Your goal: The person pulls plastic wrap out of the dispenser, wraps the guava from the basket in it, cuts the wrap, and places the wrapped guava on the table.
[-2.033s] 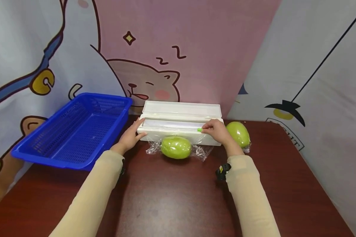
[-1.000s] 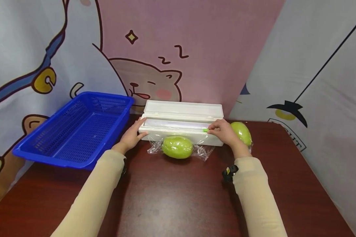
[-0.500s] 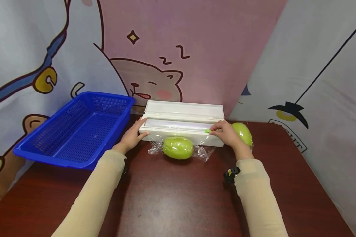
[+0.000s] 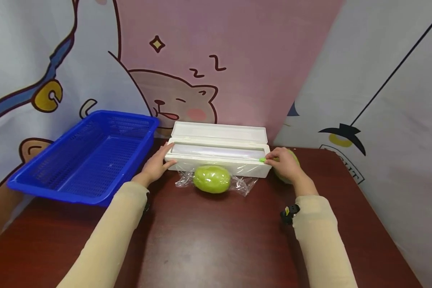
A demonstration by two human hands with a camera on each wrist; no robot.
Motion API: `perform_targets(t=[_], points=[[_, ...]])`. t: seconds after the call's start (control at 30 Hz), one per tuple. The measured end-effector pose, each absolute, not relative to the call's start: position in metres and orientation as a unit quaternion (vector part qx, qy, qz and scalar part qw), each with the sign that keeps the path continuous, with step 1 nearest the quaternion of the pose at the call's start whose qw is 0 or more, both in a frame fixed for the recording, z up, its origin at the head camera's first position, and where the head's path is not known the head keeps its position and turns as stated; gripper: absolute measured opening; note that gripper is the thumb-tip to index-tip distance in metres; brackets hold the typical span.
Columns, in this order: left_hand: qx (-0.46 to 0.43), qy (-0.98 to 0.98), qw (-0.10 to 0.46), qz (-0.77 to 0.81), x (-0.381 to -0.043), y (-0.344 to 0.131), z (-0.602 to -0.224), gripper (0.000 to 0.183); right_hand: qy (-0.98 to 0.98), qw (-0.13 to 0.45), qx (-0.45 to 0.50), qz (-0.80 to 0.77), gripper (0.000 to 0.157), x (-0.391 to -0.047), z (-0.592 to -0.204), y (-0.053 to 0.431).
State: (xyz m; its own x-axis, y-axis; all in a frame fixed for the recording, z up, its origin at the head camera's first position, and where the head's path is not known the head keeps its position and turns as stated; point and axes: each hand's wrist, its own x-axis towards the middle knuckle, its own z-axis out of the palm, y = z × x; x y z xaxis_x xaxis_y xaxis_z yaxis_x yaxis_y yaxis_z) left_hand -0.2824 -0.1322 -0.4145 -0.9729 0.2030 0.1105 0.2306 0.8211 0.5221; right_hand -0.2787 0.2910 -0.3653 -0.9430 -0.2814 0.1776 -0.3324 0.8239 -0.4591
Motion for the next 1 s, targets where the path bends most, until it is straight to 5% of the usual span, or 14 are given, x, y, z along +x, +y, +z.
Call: perform_targets(t=[1.0], points=[[-0.124,-0.964,0.005,-0.233,-0.281,-0.135,-0.402,0.071,-0.961,0.019,0.111,0.251,0.025,-0.275,-0.359,0.301]])
